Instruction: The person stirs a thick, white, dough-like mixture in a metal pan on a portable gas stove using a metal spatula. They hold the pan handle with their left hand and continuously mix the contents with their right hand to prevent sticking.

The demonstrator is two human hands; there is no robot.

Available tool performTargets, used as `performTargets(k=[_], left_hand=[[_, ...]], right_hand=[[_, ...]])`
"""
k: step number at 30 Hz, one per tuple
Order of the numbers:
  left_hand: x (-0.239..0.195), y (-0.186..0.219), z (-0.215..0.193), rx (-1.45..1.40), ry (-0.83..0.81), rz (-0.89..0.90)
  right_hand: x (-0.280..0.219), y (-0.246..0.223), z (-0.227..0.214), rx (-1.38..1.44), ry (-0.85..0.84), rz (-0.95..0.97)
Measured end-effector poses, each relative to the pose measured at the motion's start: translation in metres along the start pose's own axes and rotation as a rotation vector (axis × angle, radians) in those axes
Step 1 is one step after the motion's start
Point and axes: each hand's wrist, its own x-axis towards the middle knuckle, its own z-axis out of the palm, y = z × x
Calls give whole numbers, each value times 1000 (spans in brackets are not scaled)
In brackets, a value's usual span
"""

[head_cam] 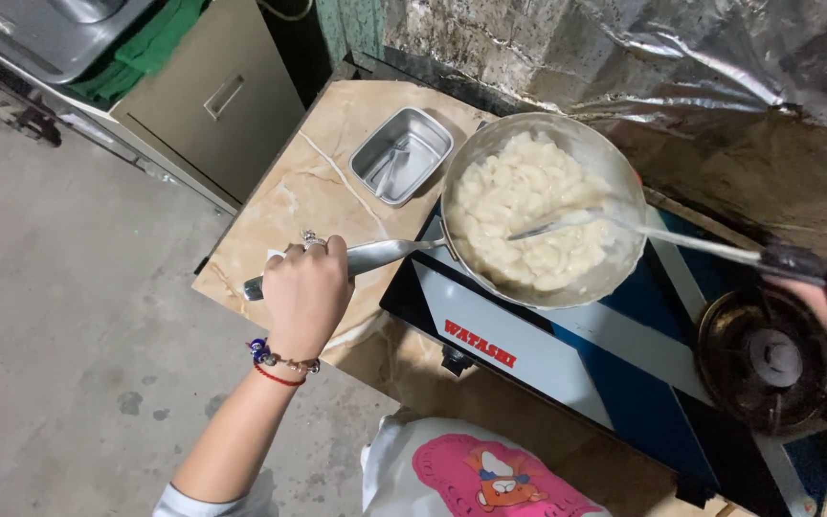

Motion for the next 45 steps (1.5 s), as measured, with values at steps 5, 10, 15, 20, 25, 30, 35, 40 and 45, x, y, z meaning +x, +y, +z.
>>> performTargets(k=[5, 10, 15, 20, 25, 30, 35, 40, 45], left_hand=[[-1, 0, 2, 25, -3, 4], [0, -1, -1, 5, -38, 7], [1, -1, -3, -14, -72, -1], [2, 0, -5, 9, -51, 2], [1, 1, -7, 4, -58, 2], [0, 1, -7, 1, -56, 0], [0, 3, -8, 12, -76, -7], [-2, 4, -7, 21, -100, -10], [-5, 6, -14, 13, -104, -13]], right_hand=[[-28, 41, -12, -1614, 413, -608], [2, 86, -19, -1241, 221, -148], [46, 152, -25, -513, -82, 220], [59, 174, -39, -452, -143, 183], [68, 193, -37, -233, -396, 368], [84, 238, -48, 165, -708, 376], [78, 240, -37, 287, -804, 424], [75, 228, -34, 190, -710, 409], [34, 120, -20, -486, -164, 473]])
